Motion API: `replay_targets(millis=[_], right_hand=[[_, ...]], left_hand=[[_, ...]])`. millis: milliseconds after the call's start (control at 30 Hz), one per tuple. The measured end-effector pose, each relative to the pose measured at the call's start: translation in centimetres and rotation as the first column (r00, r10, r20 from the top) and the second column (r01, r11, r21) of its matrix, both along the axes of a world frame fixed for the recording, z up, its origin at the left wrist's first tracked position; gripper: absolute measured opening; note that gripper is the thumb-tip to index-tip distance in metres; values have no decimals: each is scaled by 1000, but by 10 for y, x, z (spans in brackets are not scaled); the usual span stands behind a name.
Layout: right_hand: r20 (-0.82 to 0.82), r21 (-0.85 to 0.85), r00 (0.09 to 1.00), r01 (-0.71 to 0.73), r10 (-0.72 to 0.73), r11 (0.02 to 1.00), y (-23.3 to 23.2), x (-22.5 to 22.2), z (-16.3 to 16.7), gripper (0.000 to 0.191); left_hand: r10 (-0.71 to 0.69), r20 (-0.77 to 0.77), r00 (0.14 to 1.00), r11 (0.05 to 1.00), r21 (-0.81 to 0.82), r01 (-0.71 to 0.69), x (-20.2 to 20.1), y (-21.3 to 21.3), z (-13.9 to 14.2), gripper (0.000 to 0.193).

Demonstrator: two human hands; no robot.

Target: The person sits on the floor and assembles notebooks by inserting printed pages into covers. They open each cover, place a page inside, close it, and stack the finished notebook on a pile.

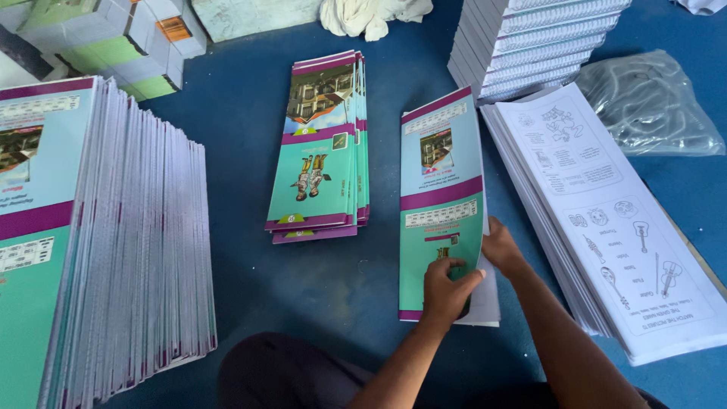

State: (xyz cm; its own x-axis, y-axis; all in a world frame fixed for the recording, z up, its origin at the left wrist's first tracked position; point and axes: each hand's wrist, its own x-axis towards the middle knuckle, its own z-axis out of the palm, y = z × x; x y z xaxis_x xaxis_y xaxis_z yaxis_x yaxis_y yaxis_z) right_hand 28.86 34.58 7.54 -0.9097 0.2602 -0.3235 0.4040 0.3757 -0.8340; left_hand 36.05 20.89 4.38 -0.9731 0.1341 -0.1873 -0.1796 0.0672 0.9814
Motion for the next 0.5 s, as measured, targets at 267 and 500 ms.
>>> replay_targets(millis=[267,500], right_hand=[[-135,495,973,-98,188,864,35,2,-28,56],[126,364,991,-1,-48,931,25,4,-11,42]], left_hand=[[-55,-71,996,920,-390,23,0,36,-24,64],[-74,8,997,965,-251,74,-16,22,-40,57]])
